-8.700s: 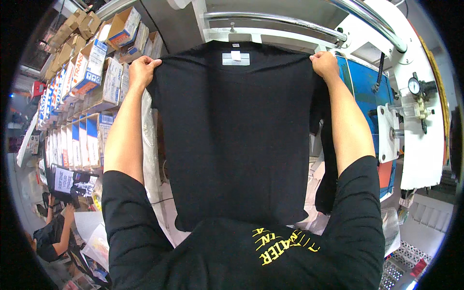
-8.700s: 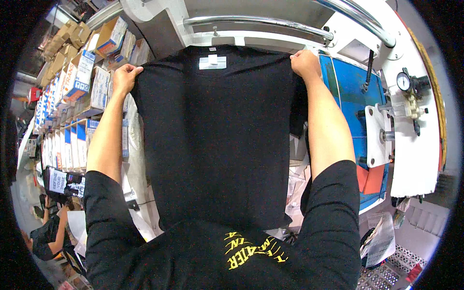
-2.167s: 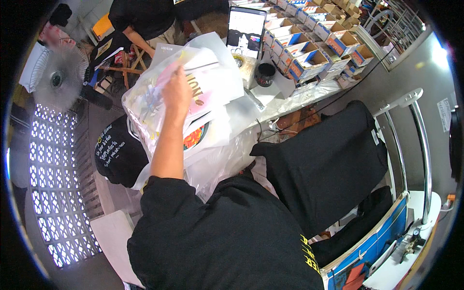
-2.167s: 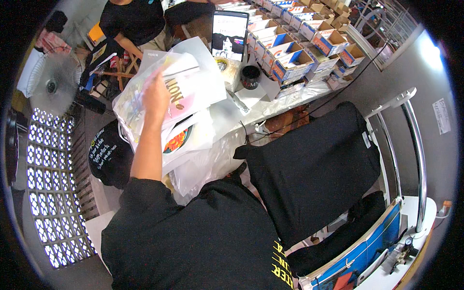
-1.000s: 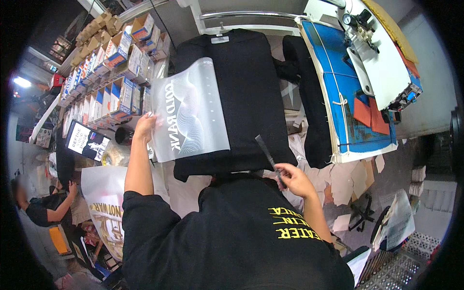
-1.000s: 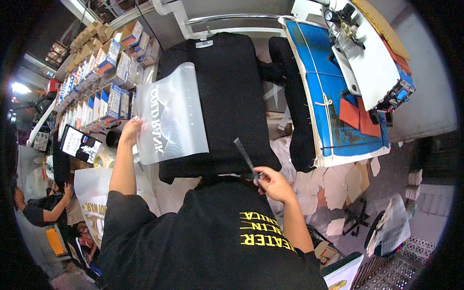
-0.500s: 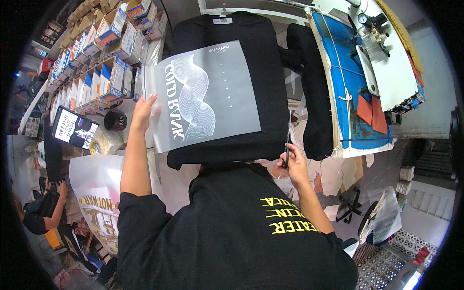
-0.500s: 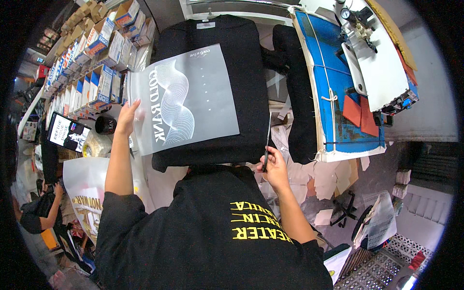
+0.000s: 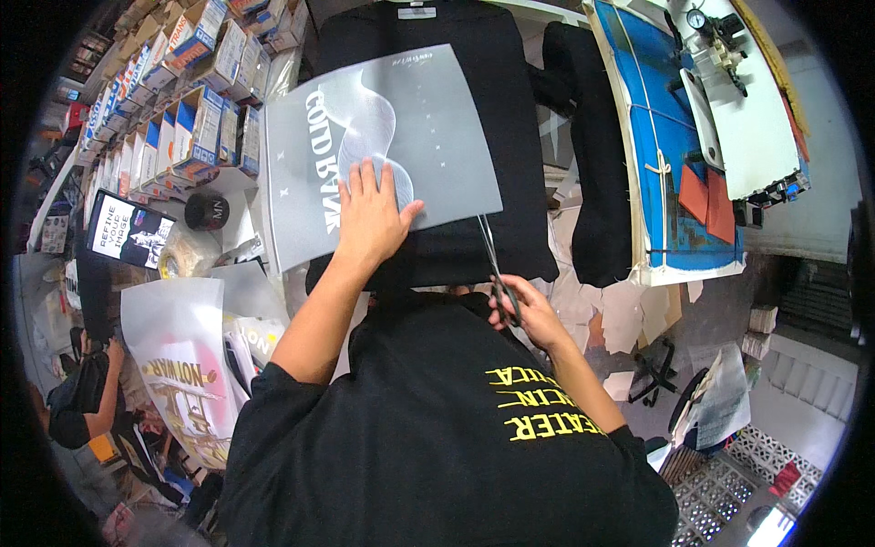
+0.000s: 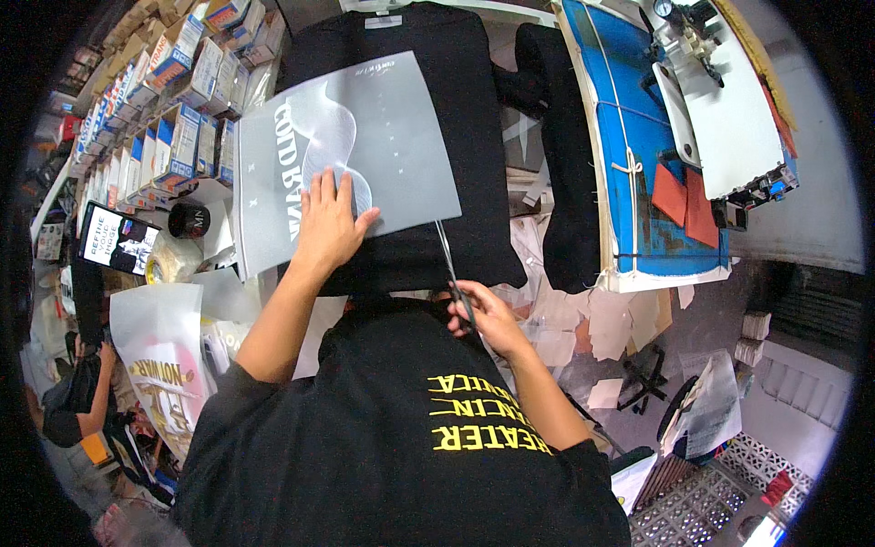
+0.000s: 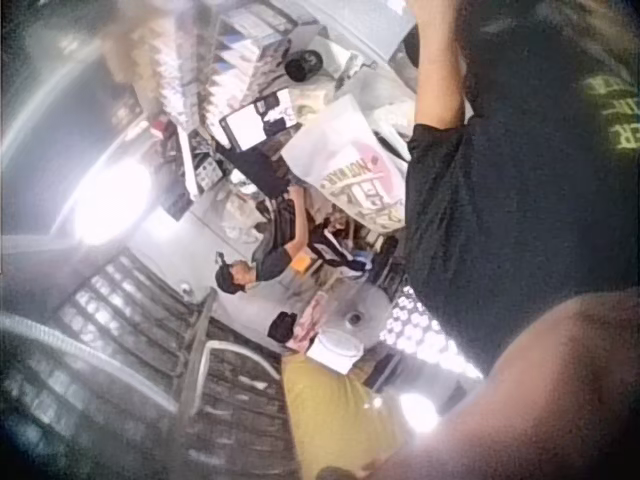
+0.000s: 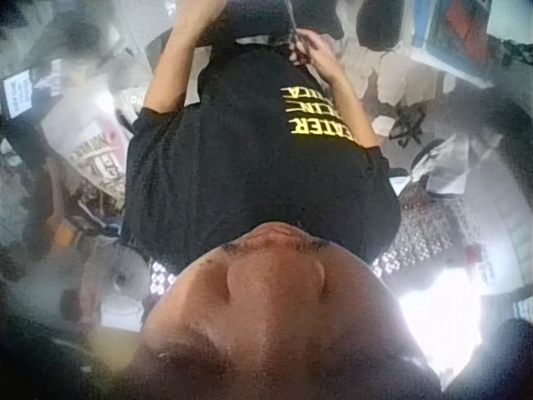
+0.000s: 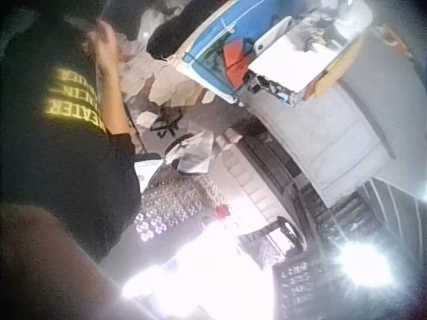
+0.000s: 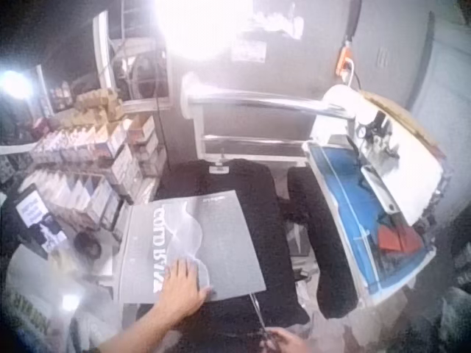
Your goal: The person cuts a design from a transfer sheet using scissors, aligns it on a black t-shirt on a heat press, and then aligns transfers on subsequent t-shirts.
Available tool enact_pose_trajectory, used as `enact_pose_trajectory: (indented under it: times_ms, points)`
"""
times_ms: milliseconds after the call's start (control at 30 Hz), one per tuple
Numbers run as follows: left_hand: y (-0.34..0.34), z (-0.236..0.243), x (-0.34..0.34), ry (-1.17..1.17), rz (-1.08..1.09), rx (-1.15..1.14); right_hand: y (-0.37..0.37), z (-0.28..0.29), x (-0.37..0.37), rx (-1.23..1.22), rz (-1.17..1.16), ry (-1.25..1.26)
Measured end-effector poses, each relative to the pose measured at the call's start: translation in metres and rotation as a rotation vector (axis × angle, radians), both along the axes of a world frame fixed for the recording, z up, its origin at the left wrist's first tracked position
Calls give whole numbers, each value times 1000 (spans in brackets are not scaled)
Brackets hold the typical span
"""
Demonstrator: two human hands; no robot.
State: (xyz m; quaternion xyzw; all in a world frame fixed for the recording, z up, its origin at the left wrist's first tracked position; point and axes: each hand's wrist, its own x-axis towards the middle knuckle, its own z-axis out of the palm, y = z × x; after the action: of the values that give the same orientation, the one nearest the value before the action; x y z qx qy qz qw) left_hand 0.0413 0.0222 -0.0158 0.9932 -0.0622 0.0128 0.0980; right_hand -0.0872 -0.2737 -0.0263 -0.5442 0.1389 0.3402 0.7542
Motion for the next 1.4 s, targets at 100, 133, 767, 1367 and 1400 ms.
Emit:
enact_pose_trajectory:
  times_ms: [100, 133, 767, 1367, 1400]
  points:
    - [3, -16, 10, -85, -74, -40, 24, -10, 9, 37, -31, -35]
    - [6, -22, 11, -119, -102, -71, 33, -6, 13, -10, -41, -37]
    - [-35, -24, 3, -416, -490, -434, 78, 13, 28, -182, -97, -77]
    - [-32, -16, -8, -424, -501, -547, 87, 17, 62, -204, -173, -57]
    - [-32, -14, -11, -421, -498, -556, 88, 17, 68, -200, -181, -63]
